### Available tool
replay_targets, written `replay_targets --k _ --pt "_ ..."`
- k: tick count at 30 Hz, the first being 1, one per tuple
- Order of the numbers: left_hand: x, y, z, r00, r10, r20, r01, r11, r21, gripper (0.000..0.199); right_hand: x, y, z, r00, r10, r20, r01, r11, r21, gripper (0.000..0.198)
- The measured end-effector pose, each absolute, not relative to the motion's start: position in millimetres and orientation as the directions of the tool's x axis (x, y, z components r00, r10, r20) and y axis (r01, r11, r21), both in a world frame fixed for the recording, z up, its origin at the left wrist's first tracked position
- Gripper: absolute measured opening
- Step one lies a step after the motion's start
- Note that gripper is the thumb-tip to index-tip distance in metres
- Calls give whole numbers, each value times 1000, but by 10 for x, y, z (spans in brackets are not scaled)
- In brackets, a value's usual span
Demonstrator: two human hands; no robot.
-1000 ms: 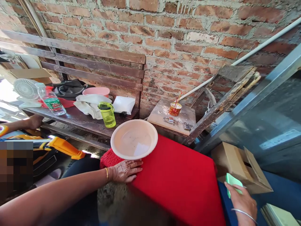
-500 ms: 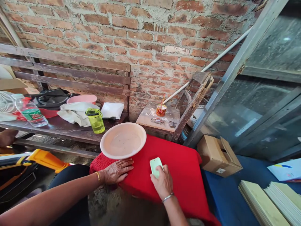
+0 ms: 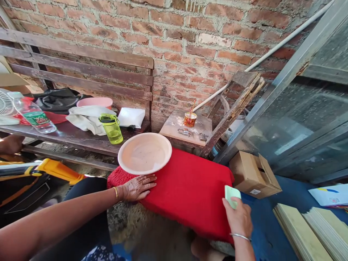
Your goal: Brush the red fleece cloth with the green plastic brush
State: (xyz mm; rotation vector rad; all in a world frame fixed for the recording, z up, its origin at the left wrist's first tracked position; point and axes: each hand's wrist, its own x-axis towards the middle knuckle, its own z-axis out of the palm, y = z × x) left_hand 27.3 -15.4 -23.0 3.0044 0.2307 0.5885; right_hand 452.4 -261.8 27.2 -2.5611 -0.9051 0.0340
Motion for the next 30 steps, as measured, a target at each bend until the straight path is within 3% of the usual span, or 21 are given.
replay_targets --k 4,7,9,12,16,20,23,26,30 --pt "274 -156 -230 921 171 351 140 -984 111 39 3755 -1965 203 548 823 147 760 -418 -497 37" --pt "270 -152 -239 923 179 340 143 -981 127 40 3241 -1565 174 319 929 187 874 -212 -438 24" --pt "266 -150 -240 924 185 336 149 -980 131 40 3076 -1405 155 264 948 178 901 -177 -396 22" --pt "263 -149 -231 924 183 335 147 -981 131 40 3177 -1335 137 318 937 144 890 -243 -385 22" --pt "271 -155 -216 926 169 339 136 -983 120 38 3851 -1601 212 522 848 90 816 -466 -342 30" --pt "282 -169 -198 920 193 342 148 -977 154 38 4677 -2183 361 791 609 -52 585 -779 -227 45" --pt "281 -169 -175 919 205 338 154 -973 170 39 4991 -2532 397 885 456 -88 437 -882 -173 56" --pt "265 -162 -169 925 188 330 150 -979 137 39 4813 -2587 345 849 527 -24 501 -820 -275 53" --pt "231 -153 -237 923 160 349 144 -987 71 40 3988 -2286 243 655 745 126 703 -540 -463 35"
